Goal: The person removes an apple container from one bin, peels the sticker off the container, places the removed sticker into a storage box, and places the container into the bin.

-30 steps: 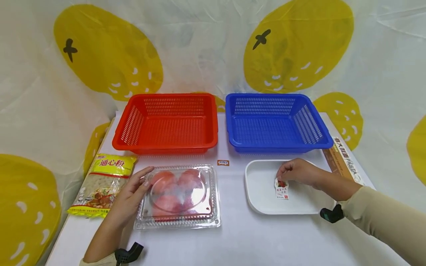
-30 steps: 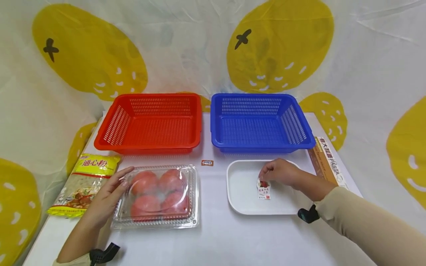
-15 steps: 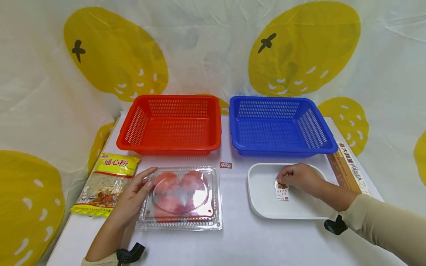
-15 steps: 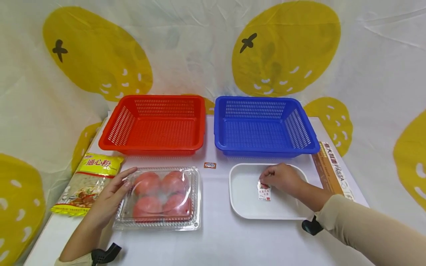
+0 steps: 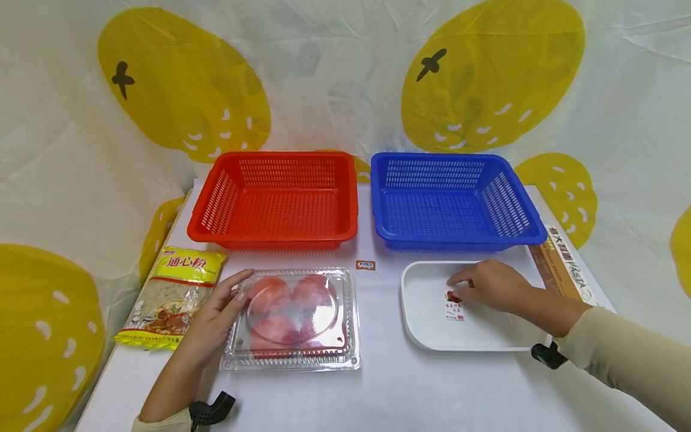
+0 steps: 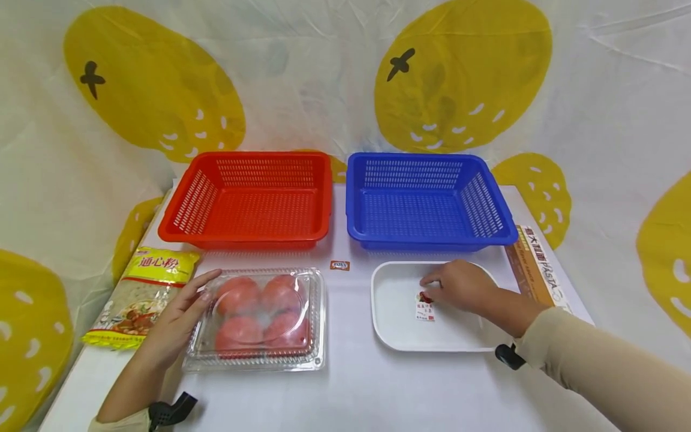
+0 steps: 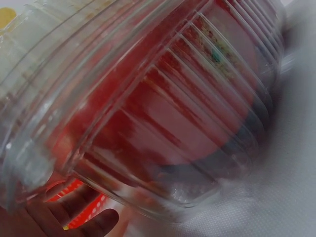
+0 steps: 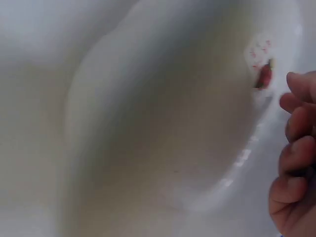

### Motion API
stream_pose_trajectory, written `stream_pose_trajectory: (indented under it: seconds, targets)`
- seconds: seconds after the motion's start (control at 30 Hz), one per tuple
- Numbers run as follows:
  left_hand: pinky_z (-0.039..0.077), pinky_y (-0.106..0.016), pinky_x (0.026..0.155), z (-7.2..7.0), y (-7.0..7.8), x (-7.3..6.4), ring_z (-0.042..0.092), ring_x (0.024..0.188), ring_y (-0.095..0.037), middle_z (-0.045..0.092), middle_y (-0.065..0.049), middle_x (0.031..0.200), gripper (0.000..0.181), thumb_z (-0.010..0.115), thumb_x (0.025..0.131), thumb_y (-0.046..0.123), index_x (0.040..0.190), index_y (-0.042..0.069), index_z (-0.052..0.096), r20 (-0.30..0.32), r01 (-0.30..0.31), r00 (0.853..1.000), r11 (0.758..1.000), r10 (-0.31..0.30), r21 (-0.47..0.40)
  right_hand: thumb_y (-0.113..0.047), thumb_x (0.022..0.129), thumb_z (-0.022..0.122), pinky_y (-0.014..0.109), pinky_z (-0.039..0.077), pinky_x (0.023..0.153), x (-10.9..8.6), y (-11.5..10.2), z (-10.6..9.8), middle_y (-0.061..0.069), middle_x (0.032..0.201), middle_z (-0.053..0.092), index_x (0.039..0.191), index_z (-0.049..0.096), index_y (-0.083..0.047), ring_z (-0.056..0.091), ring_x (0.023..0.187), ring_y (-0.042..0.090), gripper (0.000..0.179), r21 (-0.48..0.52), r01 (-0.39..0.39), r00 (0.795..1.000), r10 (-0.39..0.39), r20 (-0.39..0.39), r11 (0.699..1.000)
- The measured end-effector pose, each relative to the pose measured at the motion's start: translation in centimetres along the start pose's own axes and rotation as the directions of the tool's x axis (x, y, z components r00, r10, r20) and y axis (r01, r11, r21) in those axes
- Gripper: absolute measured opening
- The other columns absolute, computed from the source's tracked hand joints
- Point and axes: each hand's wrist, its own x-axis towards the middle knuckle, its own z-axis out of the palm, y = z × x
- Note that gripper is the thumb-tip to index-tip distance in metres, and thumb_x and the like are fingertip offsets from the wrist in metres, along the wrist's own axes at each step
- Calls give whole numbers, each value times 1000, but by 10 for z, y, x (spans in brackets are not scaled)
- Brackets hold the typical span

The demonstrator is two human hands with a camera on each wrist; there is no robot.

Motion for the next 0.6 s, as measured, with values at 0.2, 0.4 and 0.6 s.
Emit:
stream_pose_trajectory:
  seconds: [0.2,0.4,0.6]
  targets:
    - [47,-18,101,-2,1,0,57,128,-12,45,-12,162,49,52,115,26,163,22,45,-14,-2,1000,1000,2,19,-29,103,73,29,50,65,10,-23,-31,-1,88,73,115,83,-11,59,79,18,24,227,-60,993,35,113,972]
    - [47,-18,101,-4,1,1,58,127,-10,45,-13,162,49,53,114,23,162,21,46,-4,-36,999,999,37,28,-32,106,68,35,55,66,16,-74,-35,6,97,68,135,72,-7,63,85,28,39,462,-88,992,35,122,883]
    - [41,-14,103,-5,-1,3,44,146,-30,44,-14,164,46,56,112,17,158,16,53,-24,-132,990,982,136,132,-28,106,68,37,55,69,16,-129,-12,14,120,66,152,55,-11,65,97,32,52,650,-48,997,-8,83,758]
